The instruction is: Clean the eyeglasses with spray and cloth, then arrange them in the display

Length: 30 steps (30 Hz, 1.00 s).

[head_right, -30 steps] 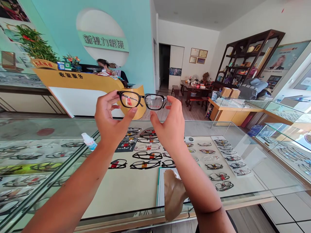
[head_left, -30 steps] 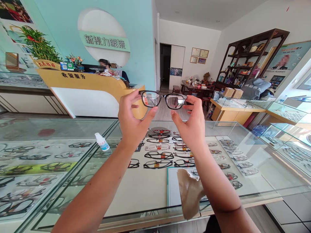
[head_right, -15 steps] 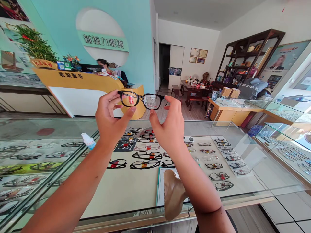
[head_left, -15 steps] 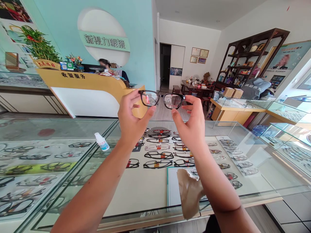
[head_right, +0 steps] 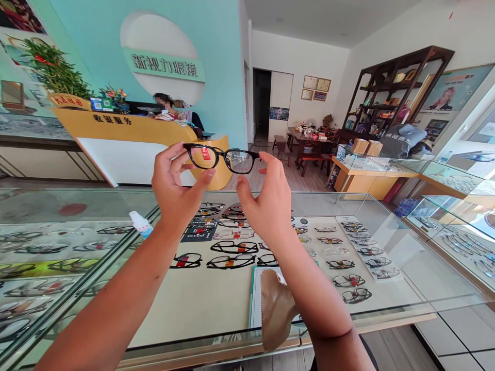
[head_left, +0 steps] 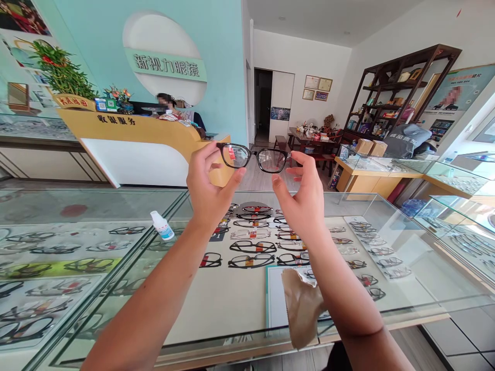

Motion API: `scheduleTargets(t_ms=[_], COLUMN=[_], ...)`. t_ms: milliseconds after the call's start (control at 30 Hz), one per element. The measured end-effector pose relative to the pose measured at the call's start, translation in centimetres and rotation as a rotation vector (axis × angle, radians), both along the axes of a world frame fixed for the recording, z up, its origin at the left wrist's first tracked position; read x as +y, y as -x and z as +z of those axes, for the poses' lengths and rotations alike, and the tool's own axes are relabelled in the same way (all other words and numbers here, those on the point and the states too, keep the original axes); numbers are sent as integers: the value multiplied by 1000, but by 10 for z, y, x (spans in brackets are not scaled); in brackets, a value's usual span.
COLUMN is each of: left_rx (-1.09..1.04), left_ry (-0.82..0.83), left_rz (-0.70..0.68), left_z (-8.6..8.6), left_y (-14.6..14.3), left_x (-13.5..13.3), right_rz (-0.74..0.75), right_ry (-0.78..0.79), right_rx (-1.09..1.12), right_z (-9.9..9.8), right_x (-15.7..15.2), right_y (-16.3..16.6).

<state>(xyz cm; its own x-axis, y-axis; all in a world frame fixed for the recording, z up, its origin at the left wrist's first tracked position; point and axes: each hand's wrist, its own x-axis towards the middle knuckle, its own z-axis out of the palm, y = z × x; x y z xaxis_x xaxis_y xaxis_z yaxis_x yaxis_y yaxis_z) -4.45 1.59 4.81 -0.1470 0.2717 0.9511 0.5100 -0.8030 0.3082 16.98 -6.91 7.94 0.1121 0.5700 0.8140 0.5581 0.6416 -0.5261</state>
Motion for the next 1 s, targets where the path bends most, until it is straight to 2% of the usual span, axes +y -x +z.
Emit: scheduleTargets(t_ms=[367, 467, 700, 900, 1000], left_rx=[37, 40, 42, 62, 46], left_ry=[-179, -162, -147, -218, -176], left_rz=[181, 220, 236, 236, 242], left_z=[6, 5, 4, 2, 0], left_y=[-19, -22, -21, -18, -18], left_x=[-28, -32, -32, -28, -28], right_rz=[9, -2, -17, -36, -26], right_ry=[54, 60, 57, 53, 45], right_rx=[124, 136, 123, 107, 118], right_z=[0, -1, -3, -4, -4], right_x=[5, 7, 9, 9, 9], right_y=[-4, -5, -5, -6, -6])
